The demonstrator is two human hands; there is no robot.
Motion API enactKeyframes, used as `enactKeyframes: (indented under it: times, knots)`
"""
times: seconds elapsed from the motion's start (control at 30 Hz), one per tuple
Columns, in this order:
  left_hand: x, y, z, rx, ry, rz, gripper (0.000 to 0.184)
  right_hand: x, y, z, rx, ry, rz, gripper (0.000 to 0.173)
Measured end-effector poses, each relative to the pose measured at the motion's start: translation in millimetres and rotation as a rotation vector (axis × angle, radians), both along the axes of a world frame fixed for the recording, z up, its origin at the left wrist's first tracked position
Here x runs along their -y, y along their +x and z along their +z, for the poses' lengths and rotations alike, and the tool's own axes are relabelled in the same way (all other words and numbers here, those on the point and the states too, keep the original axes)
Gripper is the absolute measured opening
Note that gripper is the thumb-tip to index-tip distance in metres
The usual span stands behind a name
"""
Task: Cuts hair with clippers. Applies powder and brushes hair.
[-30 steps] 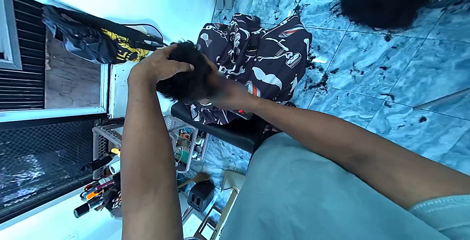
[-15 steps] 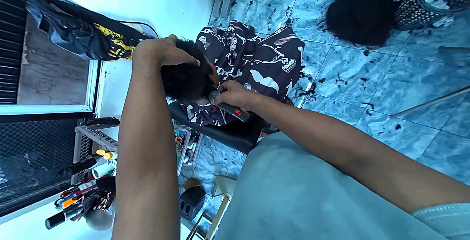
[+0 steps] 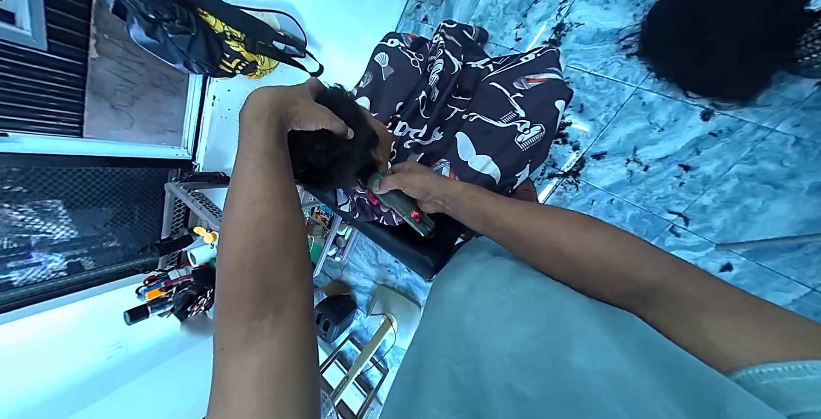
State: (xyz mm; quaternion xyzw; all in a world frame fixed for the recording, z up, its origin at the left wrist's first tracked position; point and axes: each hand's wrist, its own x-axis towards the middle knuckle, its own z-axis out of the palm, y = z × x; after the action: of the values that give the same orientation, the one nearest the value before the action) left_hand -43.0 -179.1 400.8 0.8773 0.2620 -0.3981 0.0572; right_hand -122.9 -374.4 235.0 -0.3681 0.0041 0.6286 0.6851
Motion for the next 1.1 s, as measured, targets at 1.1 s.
enactKeyframes:
  times: [1.1]
  knots:
    - [1.8,-10.3,3.8,0.092,-0.130,0.109,0.061,12.2,49.1,13.7,-0.429,0.160,0.182,0.032]
